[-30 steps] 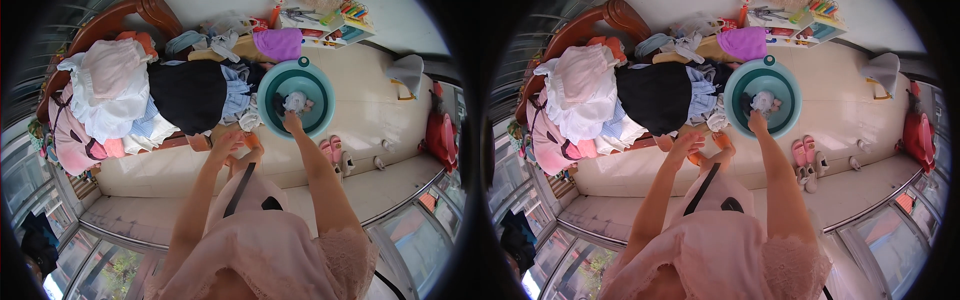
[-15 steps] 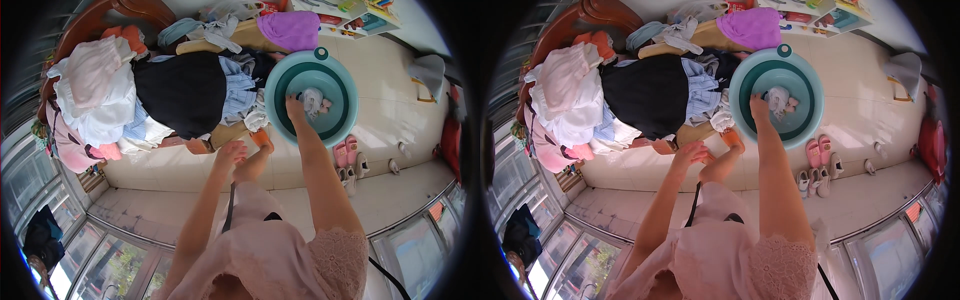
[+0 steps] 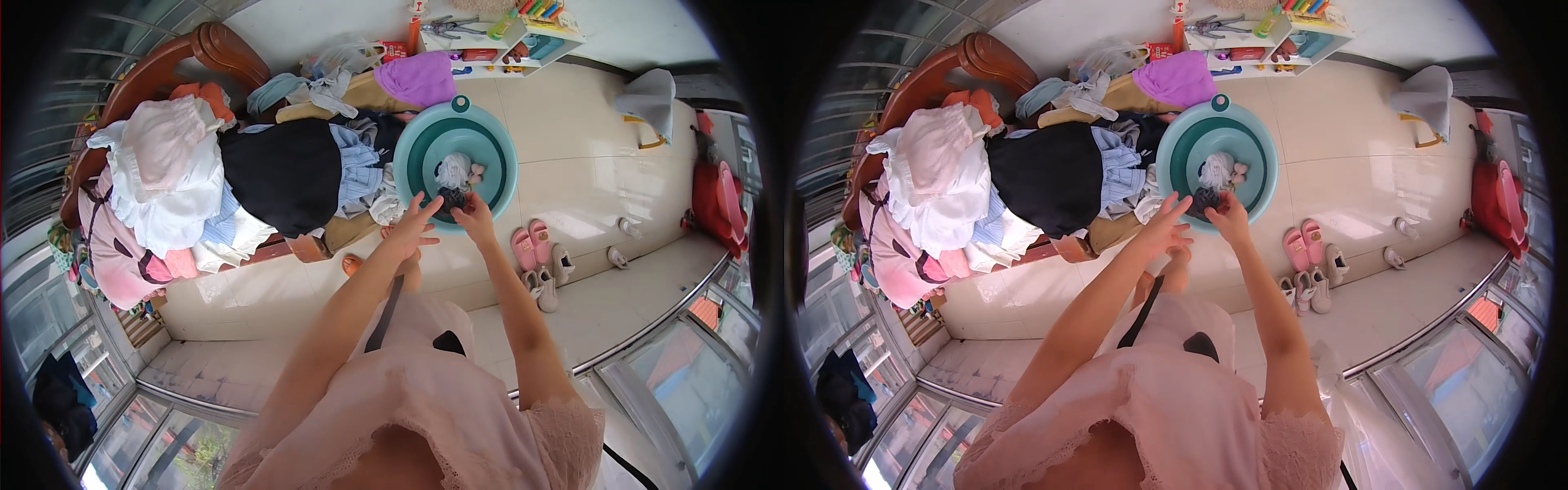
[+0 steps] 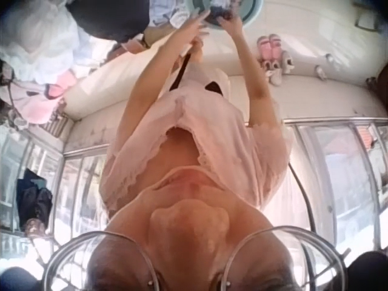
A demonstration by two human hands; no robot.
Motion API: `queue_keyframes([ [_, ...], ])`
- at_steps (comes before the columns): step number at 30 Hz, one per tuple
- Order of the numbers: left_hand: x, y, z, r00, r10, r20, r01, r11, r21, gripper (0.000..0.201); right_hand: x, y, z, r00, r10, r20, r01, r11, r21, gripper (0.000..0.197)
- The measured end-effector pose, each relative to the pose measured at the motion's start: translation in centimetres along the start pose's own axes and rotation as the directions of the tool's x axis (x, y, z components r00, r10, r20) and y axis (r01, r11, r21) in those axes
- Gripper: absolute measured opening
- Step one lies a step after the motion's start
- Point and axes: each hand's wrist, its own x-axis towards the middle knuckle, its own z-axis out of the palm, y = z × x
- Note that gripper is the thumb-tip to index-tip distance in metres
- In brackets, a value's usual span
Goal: The person takes items of clothing from a blue bucket and hangs them on an overhead drying rack by hand using plastic hangers.
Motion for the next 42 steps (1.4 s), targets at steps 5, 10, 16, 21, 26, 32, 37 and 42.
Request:
queue_keyframes([
  [5,5.9,-1.1,0.3,0.982,0.041,0.185,-0.002,0.978,-0.207,0.05,0.3,-2.3,0.5,0.975,-0.156,0.155,0.121,0.969,0.214,0.019],
  [10,7.1,-0.4,-0.9,0.995,-0.006,0.096,0.034,0.958,-0.286,0.038,10.6,2.0,-0.1,0.961,-0.275,-0.029,0.259,0.931,-0.259,0.026],
  [16,5.3,-0.1,-1.7,0.993,-0.039,0.112,0.071,0.95,-0.304,0.046,14.5,8.0,-0.6,0.98,-0.189,0.069,0.121,0.278,-0.953,0.019],
  [21,4.8,-0.7,-1.5,0.986,0.045,0.16,0.022,0.918,-0.396,0.03,13.4,8.7,-1.8,0.987,-0.157,0.029,0.088,0.387,-0.918,0.017],
  [26,3.5,-0.4,-0.9,0.977,0.09,0.191,0.016,0.871,-0.492,0.034,6.9,-0.1,-2.3,0.996,0.064,0.054,-0.056,0.989,-0.14,0.02],
  [32,-0.9,2.1,2.8,0.949,0.061,0.31,0.072,0.913,-0.401,0.038,-1.0,-6.6,-3.0,0.986,-0.059,0.157,-0.099,0.553,0.828,0.03],
  [37,-5.9,3.8,6.0,0.93,0.114,0.35,-0.068,0.988,-0.141,0.038,-4.7,-14.1,-0.8,0.933,-0.25,0.257,-0.115,0.472,0.874,0.051],
  [42,-7.0,3.9,8.7,0.782,0.617,0.089,-0.618,0.747,0.246,0.037,-6.7,-17.6,-0.1,0.942,-0.296,0.16,-0.045,0.363,0.931,0.047],
])
